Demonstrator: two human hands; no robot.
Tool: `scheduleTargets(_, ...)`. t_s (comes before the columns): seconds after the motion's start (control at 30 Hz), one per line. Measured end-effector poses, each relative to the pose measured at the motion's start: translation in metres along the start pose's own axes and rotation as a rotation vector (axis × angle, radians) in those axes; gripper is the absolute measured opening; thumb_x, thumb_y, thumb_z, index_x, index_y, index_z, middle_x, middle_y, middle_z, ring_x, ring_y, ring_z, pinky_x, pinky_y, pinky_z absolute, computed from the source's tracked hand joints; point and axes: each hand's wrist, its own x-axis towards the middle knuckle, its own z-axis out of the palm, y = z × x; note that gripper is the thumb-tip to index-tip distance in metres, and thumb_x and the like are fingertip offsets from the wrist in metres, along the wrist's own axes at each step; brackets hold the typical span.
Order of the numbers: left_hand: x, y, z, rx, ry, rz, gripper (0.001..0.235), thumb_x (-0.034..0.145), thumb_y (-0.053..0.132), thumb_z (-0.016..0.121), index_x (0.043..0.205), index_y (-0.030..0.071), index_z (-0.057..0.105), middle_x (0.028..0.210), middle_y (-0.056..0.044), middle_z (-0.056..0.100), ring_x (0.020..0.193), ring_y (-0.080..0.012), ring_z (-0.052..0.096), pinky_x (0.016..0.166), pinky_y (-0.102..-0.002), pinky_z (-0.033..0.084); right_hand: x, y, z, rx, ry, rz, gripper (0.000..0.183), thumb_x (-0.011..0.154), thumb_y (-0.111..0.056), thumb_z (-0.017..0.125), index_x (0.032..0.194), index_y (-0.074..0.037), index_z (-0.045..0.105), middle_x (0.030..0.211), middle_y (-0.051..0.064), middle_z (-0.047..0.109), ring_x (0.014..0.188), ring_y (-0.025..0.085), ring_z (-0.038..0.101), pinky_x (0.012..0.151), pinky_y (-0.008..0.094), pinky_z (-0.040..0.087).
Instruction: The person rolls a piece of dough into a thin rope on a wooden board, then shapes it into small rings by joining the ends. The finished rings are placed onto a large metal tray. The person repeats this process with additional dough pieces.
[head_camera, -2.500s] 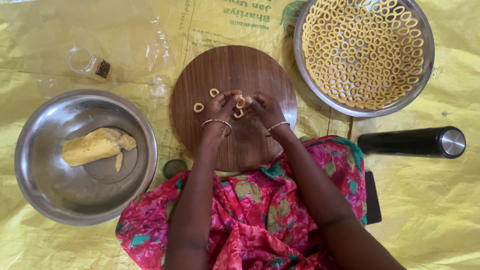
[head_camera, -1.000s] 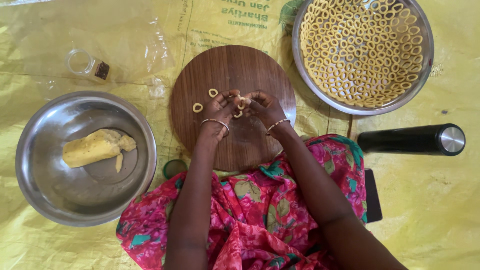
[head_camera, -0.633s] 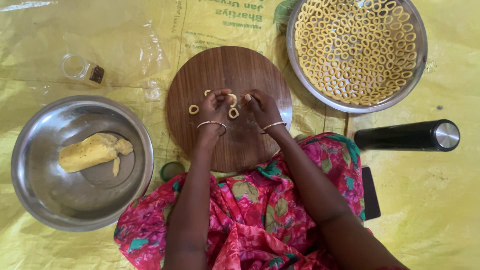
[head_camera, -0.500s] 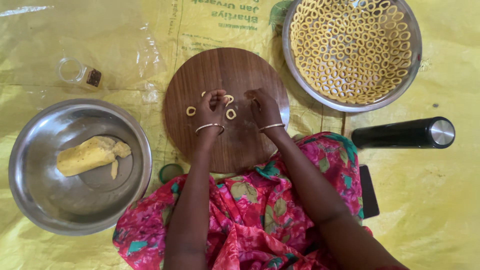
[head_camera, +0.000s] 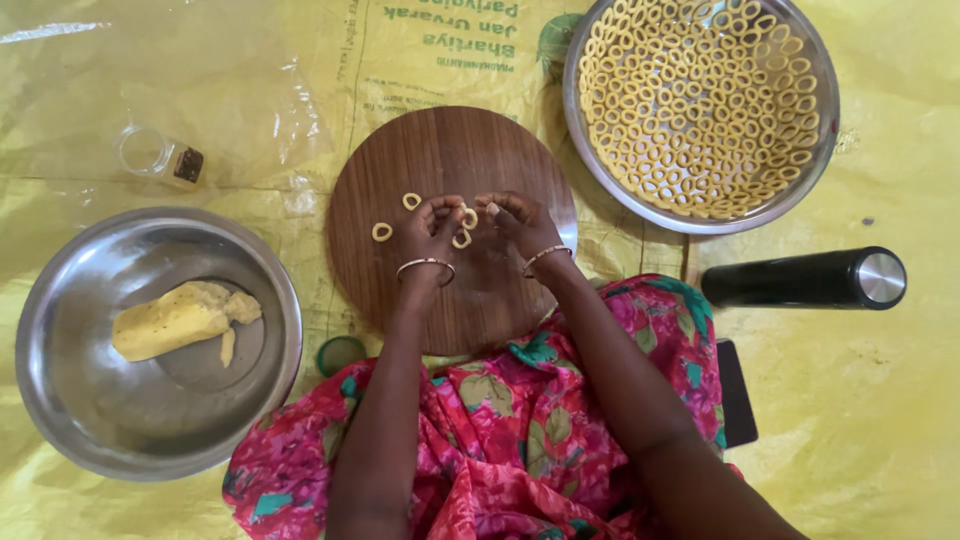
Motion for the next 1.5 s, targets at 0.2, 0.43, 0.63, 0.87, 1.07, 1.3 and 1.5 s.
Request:
scheduleTargets(0.2,0.003,-0.008,-0.001,-0.114,0.004,-0.069,0.024,0.092,0.003,0.076,0.114,-0.001,0.069,0.094,-0.006,0.075,0.081,-0.0092,0.068,0.069,-0.024,0.056,-0.003,-0.004,0.007,-0.037,-0.025,0.038,0.025,0.102,-0.019,0.065,0.119,0.000,0.069,0.106,0.003,0.075,0.093,0.008,0.068,0.081,0.025,0.057)
scheduleTargets(0.43,-0.007,0.014,0.009,0.138,-0.012,0.001,0.024,0.095,0.012,0.076,0.115,0.000,0.070,0.095,-0.006,0.074,0.080,-0.0110,0.066,0.068,-0.025,0.054,0.001,0.009,0.005,-0.192,0.021,-0.037,0.020,0.098,-0.015,0.072,0.111,0.000,0.067,0.099,0.004,0.074,0.087,0.009,0.067,0.074,0.026,0.056)
scheduleTargets(0.63,-0.014,0.031,0.018,0.556,0.006,0.247,0.031,0.095,0.020,0.076,0.119,0.003,0.068,0.110,-0.011,0.066,0.089,-0.0185,0.072,0.076,-0.032,0.059,0.017,0.027,-0.006,-0.459,0.161,-0.322,0.024,0.092,-0.015,0.078,0.108,-0.003,0.065,0.099,0.010,0.074,0.090,0.017,0.073,0.078,0.031,0.059)
scheduleTargets(0.87,-0.019,0.043,0.012,0.647,0.002,0.293,0.026,0.099,0.017,0.072,0.121,0.004,0.068,0.115,-0.011,0.067,0.095,-0.0191,0.072,0.081,-0.033,0.059,0.094,-0.011,-0.113,-0.722,0.543,-0.474,0.013,0.087,-0.011,0.080,0.097,-0.007,0.073,0.092,0.009,0.073,0.082,0.023,0.070,0.072,0.036,0.057)
scheduleTargets(1.07,-0.013,0.049,0.020,0.651,-0.006,0.168,0.026,0.100,0.017,0.070,0.123,0.005,0.068,0.114,-0.009,0.067,0.095,-0.0174,0.071,0.081,-0.031,0.058,0.117,-0.014,-0.196,-0.343,0.518,-0.198,0.017,0.086,-0.013,0.083,0.091,-0.006,0.068,0.087,0.003,0.073,0.076,0.012,0.070,0.069,0.030,0.058)
scheduleTargets(1.3,-0.010,0.049,0.025,0.625,0.023,0.087,0.028,0.099,0.019,0.070,0.125,0.006,0.068,0.116,-0.006,0.066,0.098,-0.0150,0.069,0.083,-0.029,0.056,0.120,-0.010,-0.181,-0.711,0.634,-0.295,0.014,0.080,-0.010,0.079,0.090,-0.008,0.070,0.091,0.004,0.074,0.079,0.018,0.069,0.072,0.032,0.056)
scheduleTargets(1.5,-0.012,0.046,0.022,0.661,0.021,0.092,0.027,0.100,0.019,0.071,0.124,0.006,0.070,0.113,-0.007,0.067,0.095,-0.0150,0.067,0.084,-0.030,0.056,0.103,-0.021,-0.161,-0.886,0.627,-0.380,0.013,0.081,-0.012,0.078,0.091,-0.009,0.070,0.096,0.009,0.068,0.088,0.028,0.064,0.076,0.040,0.054)
